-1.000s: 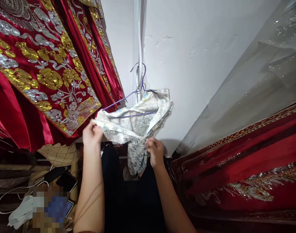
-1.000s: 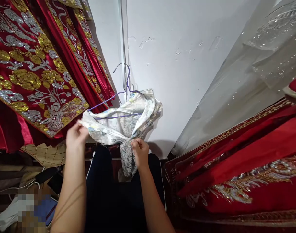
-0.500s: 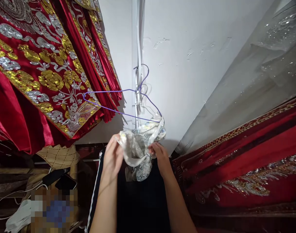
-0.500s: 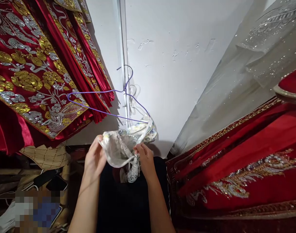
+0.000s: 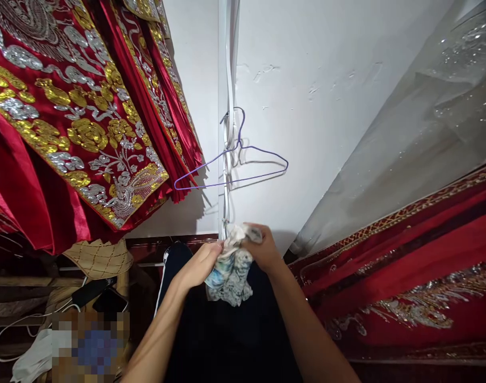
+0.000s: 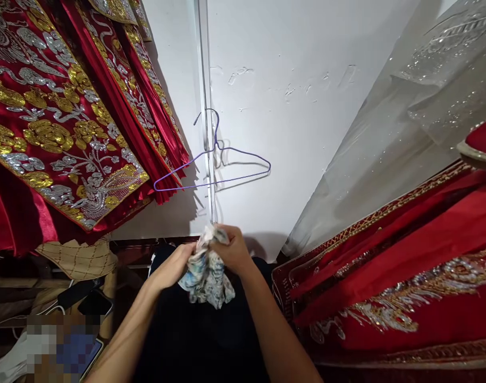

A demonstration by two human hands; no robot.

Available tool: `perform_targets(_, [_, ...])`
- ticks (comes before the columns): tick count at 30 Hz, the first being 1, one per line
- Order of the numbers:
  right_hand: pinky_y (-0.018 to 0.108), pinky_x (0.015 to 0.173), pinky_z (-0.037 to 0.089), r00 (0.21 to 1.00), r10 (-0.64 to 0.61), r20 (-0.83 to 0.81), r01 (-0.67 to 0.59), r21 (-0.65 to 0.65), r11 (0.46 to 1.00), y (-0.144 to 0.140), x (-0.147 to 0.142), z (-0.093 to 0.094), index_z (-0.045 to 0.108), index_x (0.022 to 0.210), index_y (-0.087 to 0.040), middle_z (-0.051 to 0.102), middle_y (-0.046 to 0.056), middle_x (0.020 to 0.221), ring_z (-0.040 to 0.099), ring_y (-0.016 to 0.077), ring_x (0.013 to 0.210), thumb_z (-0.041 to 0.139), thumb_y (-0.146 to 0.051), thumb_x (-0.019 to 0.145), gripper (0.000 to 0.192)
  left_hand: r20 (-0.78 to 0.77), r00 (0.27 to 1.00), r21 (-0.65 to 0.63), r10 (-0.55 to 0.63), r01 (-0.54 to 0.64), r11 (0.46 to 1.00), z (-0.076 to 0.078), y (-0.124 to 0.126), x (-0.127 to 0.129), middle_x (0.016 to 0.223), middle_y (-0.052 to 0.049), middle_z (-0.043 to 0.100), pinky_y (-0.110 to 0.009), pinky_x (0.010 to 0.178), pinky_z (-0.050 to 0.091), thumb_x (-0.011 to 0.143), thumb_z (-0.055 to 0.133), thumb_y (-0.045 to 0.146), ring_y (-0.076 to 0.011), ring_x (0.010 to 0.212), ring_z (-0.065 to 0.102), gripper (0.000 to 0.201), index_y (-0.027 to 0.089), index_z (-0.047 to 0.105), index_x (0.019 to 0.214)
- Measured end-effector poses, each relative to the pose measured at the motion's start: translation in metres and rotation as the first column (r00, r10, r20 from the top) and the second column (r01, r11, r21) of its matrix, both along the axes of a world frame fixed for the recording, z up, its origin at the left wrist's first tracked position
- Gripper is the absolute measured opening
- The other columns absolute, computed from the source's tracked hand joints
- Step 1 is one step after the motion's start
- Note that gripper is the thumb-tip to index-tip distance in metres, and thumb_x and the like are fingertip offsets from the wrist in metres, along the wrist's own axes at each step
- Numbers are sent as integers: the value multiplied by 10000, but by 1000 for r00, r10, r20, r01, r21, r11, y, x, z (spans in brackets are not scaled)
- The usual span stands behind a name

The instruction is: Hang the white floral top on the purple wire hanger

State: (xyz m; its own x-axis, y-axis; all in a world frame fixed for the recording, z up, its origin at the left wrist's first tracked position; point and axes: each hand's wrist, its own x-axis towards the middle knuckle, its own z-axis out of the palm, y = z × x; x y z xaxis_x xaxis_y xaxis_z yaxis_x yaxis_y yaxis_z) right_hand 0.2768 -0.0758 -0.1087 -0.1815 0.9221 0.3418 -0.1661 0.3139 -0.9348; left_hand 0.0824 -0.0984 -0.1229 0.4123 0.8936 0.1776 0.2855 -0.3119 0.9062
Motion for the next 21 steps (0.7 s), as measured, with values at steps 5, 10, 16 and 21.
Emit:
perform_targets(5, [256, 628, 461, 885, -360, -294, 391, 52, 919, 62, 17, 25, 597, 771, -221, 578, -6, 740, 543, 143, 672, 630, -211, 637, 138, -258, 966, 90, 9, 14, 996, 11, 18, -39, 650, -2, 554, -260, 647, 380, 952, 477, 620, -156, 632, 465, 536, 169, 599, 689])
perform_targets(10, [287, 665, 512, 874, -382, -300, 371, -95, 924, 106, 28, 44, 644, 1027, -226, 638, 22, 825, 618, 175, 731, 643, -420, 767, 324, -464, 876, 149, 128, -65, 987, 27, 31, -79, 540, -3, 498, -270, 530, 286, 846, 649, 562, -166, 512, 433, 456, 220, 554, 558])
perform_targets(16, [283, 667, 489, 963, -256, 84, 258, -17, 966, 129, 28, 36, 719, 1005, -178, 678, 35, 763, 634, 203, 762, 576, -474, 844, 366, -478, 791, 377, 381, -208, 903, 33, 42, -121, 624, -75, 651, -329, 723, 454, 759, 745, 470, -272, 699, 583, 255, 254, 710, 629])
perform_targets(21, [286, 676, 454, 901, -324, 290, 307, 104, 946, 132, 42, 10, 681, 752, -158, 655, 31, 704, 582, 182, 717, 599, -403, 830, 271, -396, 809, 508, 435, -202, 837, 56, 46, -124, 1249, -92, 716, -433, 1087, 390, 975, 421, 366, -316, 1189, 592, 370, 239, 745, 1101])
